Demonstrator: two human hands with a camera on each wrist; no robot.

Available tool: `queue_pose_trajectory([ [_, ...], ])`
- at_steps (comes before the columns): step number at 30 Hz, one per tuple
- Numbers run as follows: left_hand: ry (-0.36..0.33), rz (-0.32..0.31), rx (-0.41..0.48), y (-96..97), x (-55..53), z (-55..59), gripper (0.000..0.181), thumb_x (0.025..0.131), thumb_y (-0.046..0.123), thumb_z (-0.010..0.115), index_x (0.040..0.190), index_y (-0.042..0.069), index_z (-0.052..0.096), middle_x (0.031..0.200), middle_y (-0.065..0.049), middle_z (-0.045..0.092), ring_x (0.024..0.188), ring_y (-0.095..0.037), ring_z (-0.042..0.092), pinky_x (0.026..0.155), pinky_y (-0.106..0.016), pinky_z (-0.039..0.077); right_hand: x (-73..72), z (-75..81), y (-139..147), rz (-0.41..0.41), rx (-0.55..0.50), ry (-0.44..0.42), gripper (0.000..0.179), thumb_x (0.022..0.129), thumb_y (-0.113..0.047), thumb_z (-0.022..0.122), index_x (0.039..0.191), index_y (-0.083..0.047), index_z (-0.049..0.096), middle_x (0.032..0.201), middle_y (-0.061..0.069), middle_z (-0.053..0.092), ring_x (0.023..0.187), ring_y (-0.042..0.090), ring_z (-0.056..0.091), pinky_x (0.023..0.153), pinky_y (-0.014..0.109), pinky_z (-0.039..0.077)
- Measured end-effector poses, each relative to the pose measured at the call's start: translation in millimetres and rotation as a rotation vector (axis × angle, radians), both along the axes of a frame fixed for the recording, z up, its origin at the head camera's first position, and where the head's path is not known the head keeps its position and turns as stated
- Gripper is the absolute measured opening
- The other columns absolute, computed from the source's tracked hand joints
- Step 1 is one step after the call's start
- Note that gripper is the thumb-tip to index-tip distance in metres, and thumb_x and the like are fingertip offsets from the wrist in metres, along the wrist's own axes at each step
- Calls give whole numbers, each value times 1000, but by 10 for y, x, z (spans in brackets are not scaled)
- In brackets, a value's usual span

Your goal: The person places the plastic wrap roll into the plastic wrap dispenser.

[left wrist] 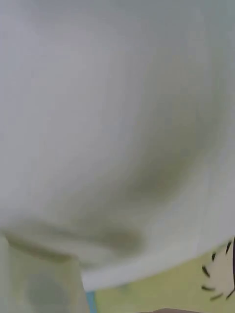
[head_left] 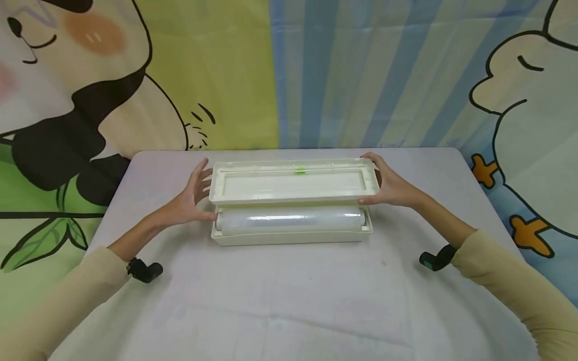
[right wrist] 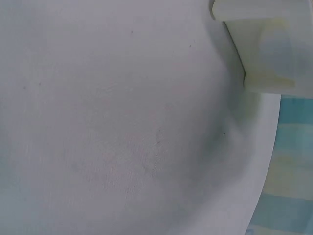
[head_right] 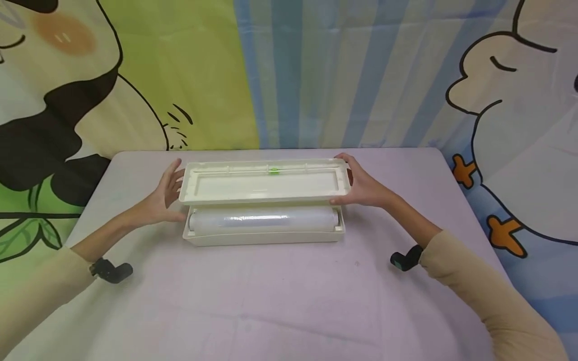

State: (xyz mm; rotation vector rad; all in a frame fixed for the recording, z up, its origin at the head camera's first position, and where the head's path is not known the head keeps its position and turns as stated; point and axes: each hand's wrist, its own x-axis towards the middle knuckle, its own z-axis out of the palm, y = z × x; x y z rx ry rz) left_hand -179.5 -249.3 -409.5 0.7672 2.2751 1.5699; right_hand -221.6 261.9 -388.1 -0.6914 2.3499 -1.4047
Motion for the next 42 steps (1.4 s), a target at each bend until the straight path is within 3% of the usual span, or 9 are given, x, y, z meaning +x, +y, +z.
queue_pose_trajectory([
  [6, 39, 55, -179, 139, -134, 211, 113, 71, 4, 84, 154, 14, 9, 152, -14, 28, 133, -21, 38, 100, -10, 35, 116, 75, -53, 18, -1, 19, 103, 70, 2, 83, 145, -10, 13, 139, 12, 35, 127, 32, 43, 86, 19, 49],
  [11, 30, 94, -238, 140, -79, 124, 102, 72, 12, 86, 149, 10, 19, 142, -12, 41, 127, -26, 44, 94, -8, 36, 219, 68, -75, 17, -48, -40, 99, 79, -6, 78, 150, -13, 10, 146, 18, 28, 130, 37, 40, 86, 20, 50],
  [15, 28, 88, -228, 133, 7, 94, 102, 71, 13, 87, 147, 9, 20, 141, -12, 42, 124, -21, 45, 95, -8, 37, 332, 148, -122, -14, -230, -343, 83, 98, -44, 51, 155, -14, -1, 155, 17, 15, 130, 23, 43, 89, 22, 50],
  [19, 67, 78, -215, 143, 55, 152, 102, 69, 12, 87, 147, 9, 21, 139, -12, 43, 119, -12, 46, 95, -8, 37, 359, 301, -196, -77, -366, -711, 100, 85, -81, 18, 156, -15, -4, 146, 16, 29, 114, 18, 58, 78, 33, 58],
  [22, 113, 68, -201, 166, 60, 238, 102, 68, 8, 88, 146, 9, 22, 137, -12, 43, 117, -8, 47, 95, -7, 36, 332, 379, -245, -155, -327, -849, 107, 76, -88, 11, 154, -15, 10, 130, 13, 42, 104, 23, 62, 65, 36, 58],
  [26, 157, 57, -204, 239, 46, 341, 102, 66, 8, 89, 145, 8, 23, 136, -12, 43, 115, -7, 47, 95, -8, 36, 299, 384, -298, -319, -207, -836, 85, 86, -81, 9, 136, -17, 35, 109, 9, 49, 87, 20, 58, 54, 29, 52],
  [31, 160, 56, -224, 341, 46, 387, 103, 67, 8, 88, 145, 6, 22, 135, -13, 43, 115, -15, 48, 91, -11, 40, 266, 345, -304, -415, -139, -733, 61, 97, -64, 10, 121, -17, 42, 91, 8, 53, 65, 16, 57, 44, 25, 46],
  [37, -56, 21, -220, 408, 51, 445, 105, 79, 13, 79, 152, 18, 3, 148, -19, 27, 131, -35, 38, 103, -46, 42, 241, 358, -260, -453, -114, -679, 61, 97, -64, 13, 122, -16, 42, 86, 7, 54, 61, 15, 56, 43, 25, 45],
  [42, -530, -2, -53, 469, -14, 646, 76, 100, 54, 37, 155, 20, -4, 153, -19, 21, 131, -40, 44, 95, -56, 47, 250, 400, -223, -459, -123, -649, 60, 97, -65, 13, 120, -18, 43, 87, 7, 55, 61, 16, 57, 44, 27, 45],
])
